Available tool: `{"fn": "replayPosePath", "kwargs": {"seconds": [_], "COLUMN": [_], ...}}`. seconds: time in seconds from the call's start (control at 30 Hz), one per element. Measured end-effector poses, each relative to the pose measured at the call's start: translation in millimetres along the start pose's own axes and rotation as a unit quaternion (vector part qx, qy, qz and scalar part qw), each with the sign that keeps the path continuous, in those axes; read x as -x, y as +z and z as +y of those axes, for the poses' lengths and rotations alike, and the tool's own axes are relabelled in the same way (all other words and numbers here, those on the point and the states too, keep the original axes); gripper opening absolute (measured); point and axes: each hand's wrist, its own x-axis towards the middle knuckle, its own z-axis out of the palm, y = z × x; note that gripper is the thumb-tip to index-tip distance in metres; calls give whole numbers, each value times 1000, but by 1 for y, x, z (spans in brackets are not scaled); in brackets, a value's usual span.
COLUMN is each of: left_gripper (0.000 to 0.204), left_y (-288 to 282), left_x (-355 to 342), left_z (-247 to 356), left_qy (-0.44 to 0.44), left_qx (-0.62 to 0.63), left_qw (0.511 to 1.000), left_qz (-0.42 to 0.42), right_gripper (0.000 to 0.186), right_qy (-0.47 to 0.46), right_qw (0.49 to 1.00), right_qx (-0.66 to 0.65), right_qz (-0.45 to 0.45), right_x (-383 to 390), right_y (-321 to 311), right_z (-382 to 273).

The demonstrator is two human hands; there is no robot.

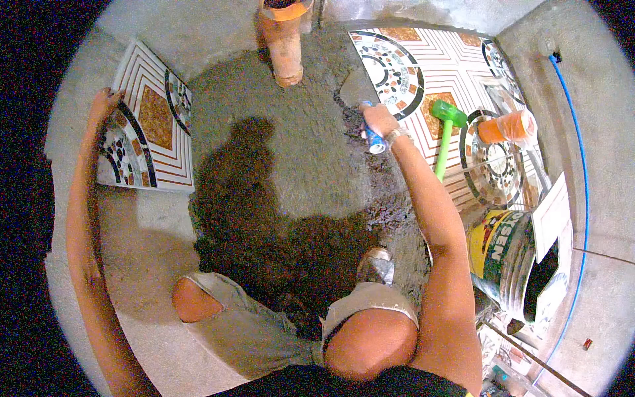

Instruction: The person pours mortar from a bucket onto the floor and spreads it using a trowel. They then lay tiles onto the mortar, tapping them with a mallet and checking them with a spirit level.

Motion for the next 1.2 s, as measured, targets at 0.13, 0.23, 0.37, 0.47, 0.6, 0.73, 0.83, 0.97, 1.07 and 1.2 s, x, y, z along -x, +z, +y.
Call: {"fn": "replayPosePath", "kwargs": {"seconds": [0.13,0.23,0.37,0.47,0.6,0.73,0.83,0.97,1.07,1.2], "left_gripper": [54,54,54,53,53,56,57,57,55,57], "left_y": [-7,-10,-13,-14,-10,1,6,6,4,4], "left_x": [8,8,9,9,4,-1,-3,-6,-4,-1], "left_z": [5,11,17,18,13,5,0,-4,-2,-1], "left_qy": [-2,8,-6,-26,-31,-52,-50,-31,-33,13], "left_qx": [5,-21,-44,-73,-57,20,3,-33,9,-36], "left_qw": [1000,1000,998,996,996,996,998,998,997,999], "left_qz": [-14,-14,-46,-46,-55,-75,-46,-42,-69,14], "right_gripper": [28,31,40,51,47,42,37,37,40,41], "right_qy": [16,14,150,111,98,-14,21,104,102,181], "right_qw": [994,987,946,974,987,999,998,991,989,977], "right_qx": [-111,-155,-288,-175,-110,-33,60,82,105,70], "right_qz": [8,-52,-8,89,61,-31,-16,17,21,91], "right_x": [9,15,2,-6,13,40,43,52,67,73], "right_y": [9,20,34,44,60,54,27,-8,-10,15], "right_z": [-18,-41,-58,-70,-111,-151,-152,-114,-72,-38]}}
